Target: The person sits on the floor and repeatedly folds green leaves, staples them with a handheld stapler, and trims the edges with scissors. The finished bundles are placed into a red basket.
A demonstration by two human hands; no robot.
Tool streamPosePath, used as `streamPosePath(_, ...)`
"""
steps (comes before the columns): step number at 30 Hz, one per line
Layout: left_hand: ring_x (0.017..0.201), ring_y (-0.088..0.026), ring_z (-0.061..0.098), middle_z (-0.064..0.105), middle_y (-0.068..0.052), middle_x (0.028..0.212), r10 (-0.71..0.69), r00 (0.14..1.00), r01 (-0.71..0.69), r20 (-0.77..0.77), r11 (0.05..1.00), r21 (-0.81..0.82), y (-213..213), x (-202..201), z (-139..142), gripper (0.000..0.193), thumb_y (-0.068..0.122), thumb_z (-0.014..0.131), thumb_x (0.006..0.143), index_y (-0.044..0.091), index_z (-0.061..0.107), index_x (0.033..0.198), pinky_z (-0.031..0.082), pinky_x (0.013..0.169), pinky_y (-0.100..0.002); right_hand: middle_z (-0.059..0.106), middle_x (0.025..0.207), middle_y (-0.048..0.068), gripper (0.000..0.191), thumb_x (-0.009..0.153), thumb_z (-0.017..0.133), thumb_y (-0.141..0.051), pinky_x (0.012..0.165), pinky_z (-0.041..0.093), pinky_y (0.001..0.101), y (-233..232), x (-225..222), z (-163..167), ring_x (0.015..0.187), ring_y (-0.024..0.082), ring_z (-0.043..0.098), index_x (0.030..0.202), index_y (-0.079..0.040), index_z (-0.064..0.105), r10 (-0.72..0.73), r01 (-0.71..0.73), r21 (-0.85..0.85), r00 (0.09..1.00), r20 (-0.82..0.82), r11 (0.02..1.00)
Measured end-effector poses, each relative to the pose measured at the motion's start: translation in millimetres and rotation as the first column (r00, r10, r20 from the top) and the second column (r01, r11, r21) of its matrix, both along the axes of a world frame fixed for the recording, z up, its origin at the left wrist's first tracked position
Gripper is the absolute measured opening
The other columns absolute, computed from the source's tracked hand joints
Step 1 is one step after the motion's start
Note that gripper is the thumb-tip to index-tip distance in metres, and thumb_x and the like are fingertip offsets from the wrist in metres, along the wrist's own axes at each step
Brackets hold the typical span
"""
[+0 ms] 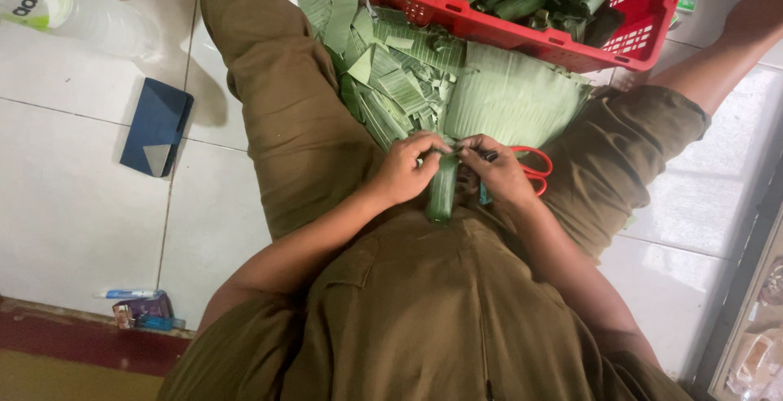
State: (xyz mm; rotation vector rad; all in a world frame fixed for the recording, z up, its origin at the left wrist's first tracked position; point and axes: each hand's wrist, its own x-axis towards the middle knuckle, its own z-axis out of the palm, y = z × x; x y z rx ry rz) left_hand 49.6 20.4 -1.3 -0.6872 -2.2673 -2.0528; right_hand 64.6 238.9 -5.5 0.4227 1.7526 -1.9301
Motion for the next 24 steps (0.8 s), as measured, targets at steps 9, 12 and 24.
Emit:
streamPosePath(9, 0.095, -0.034, 0.066, 0.064, -0.016, 0.105, 0.013, 1.000, -0.013, 0.002, 0.991, -0.136, -6, 22, -3, 0.013, 0.001, 0.054, 0.101, 0.003, 0.056, 0.114, 0.053, 0.083, -0.040, 0.065, 0.073, -0.001, 0.030, 0.095, 0.070, -0.011, 0.058, 0.050, 0.0227, -24, 36, -4, 0.062, 0.006, 0.059, 0.124, -0.003, 0.069, 0.134, -0.033, 0.344, 0.952, -0.275, 0.939)
streamPosePath(12, 0.097, -0.035, 0.065, 0.062, -0.017, 0.106, 0.051, 0.998, -0.057, -0.049, 0.990, -0.133, -3, 21, 1, 0.015, 0.004, 0.057, 0.100, 0.003, 0.054, 0.115, 0.053, 0.086, -0.041, 0.068, 0.081, 0.005, 0.027, 0.089, 0.078, -0.013, 0.053, 0.049, 0.0257, -31, 32, -1, 0.061, 0.012, 0.062, 0.112, 0.000, 0.071, 0.111, 0.021, 0.500, 0.966, -0.233, 0.866)
streamPosePath(24, 0.096, -0.034, 0.069, 0.072, -0.016, 0.101, 0.152, 0.988, -0.150, -0.015, 0.952, -0.268, -4, 28, 6, 0.025, 0.024, 0.076, 0.093, 0.000, 0.070, 0.098, 0.056, 0.085, -0.042, 0.065, 0.091, 0.007, 0.015, 0.096, 0.074, -0.010, 0.069, 0.051, 0.0269, -18, 29, -12, 0.076, 0.011, 0.059, 0.102, 0.002, 0.067, 0.250, 0.006, 0.485, 0.852, -0.461, 0.874)
